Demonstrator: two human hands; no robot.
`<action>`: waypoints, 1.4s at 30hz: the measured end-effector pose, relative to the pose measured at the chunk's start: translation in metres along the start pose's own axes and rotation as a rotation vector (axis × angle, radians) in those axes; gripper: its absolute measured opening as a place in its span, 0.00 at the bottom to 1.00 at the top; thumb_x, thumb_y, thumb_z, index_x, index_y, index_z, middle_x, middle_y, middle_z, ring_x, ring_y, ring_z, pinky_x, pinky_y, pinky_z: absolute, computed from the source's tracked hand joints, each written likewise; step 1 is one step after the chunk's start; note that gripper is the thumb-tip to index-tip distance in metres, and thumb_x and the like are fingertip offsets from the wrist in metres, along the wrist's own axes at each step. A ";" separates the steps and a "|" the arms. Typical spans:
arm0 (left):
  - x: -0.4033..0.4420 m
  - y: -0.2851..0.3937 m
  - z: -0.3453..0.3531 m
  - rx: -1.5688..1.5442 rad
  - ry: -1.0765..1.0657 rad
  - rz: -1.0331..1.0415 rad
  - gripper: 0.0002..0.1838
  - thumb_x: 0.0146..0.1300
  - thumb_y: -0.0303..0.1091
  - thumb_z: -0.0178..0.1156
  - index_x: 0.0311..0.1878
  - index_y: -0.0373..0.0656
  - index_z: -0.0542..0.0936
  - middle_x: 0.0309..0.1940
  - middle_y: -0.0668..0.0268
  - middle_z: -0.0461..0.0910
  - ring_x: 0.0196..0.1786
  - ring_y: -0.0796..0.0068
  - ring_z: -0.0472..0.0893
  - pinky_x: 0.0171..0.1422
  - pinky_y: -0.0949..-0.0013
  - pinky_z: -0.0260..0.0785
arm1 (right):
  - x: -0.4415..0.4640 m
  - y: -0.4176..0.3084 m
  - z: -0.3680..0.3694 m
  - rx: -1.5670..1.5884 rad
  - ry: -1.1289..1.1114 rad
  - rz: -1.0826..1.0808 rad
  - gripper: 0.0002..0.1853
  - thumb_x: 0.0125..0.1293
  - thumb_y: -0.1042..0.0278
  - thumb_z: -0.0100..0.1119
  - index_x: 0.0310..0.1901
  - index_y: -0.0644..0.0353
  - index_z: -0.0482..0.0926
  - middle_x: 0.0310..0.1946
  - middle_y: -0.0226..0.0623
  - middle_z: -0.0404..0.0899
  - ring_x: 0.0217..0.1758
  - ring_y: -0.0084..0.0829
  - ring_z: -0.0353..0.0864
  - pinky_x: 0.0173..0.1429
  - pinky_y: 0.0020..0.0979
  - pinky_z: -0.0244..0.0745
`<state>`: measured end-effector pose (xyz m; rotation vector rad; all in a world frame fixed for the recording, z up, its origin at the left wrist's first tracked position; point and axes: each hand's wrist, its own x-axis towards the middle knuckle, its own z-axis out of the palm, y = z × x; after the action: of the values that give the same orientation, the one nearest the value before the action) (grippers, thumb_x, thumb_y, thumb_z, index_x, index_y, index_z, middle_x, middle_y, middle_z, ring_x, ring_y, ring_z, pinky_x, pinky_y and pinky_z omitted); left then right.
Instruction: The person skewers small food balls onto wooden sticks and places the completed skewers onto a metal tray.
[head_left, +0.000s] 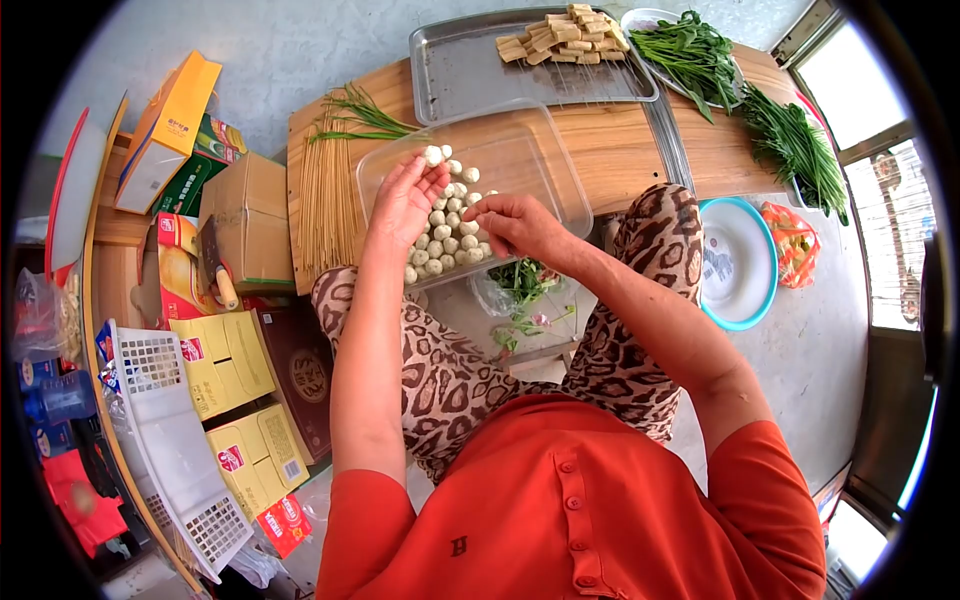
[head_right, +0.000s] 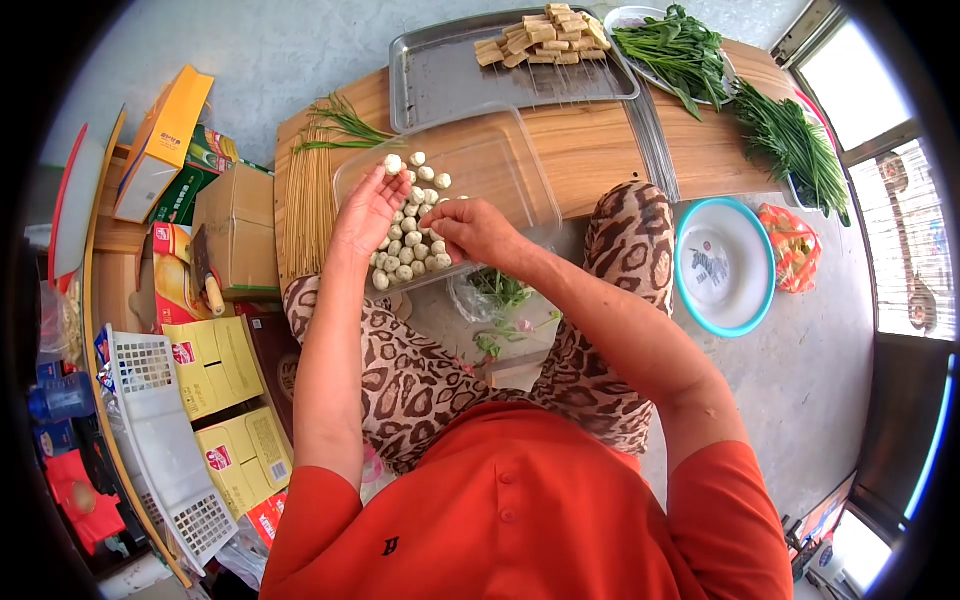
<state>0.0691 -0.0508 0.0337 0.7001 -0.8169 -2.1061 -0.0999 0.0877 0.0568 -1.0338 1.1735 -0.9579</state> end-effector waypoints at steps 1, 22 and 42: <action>0.000 0.000 -0.001 -0.006 0.009 -0.015 0.12 0.63 0.30 0.58 0.48 0.36 0.74 0.41 0.59 0.78 0.46 0.68 0.78 0.53 0.68 0.74 | 0.001 0.000 0.000 0.000 0.000 0.000 0.10 0.68 0.67 0.48 0.44 0.58 0.79 0.13 0.25 0.70 0.15 0.15 0.63 0.20 0.21 0.57; 0.005 0.000 -0.013 -0.076 0.119 0.051 0.11 0.63 0.31 0.59 0.44 0.35 0.75 0.40 0.59 0.78 0.43 0.70 0.78 0.49 0.69 0.75 | -0.005 -0.009 0.002 -0.029 -0.016 0.030 0.11 0.70 0.68 0.47 0.47 0.60 0.78 0.13 0.23 0.67 0.15 0.13 0.62 0.20 0.18 0.56; 0.003 -0.003 -0.008 -0.121 0.100 0.011 0.13 0.63 0.30 0.58 0.47 0.32 0.73 0.43 0.57 0.77 0.46 0.69 0.78 0.51 0.69 0.75 | -0.004 -0.008 0.004 -0.001 -0.010 -0.006 0.10 0.68 0.67 0.50 0.43 0.61 0.79 0.12 0.25 0.70 0.15 0.14 0.64 0.21 0.22 0.57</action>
<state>0.0714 -0.0545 0.0258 0.7281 -0.6315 -2.0740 -0.0966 0.0900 0.0658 -1.0421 1.1638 -0.9559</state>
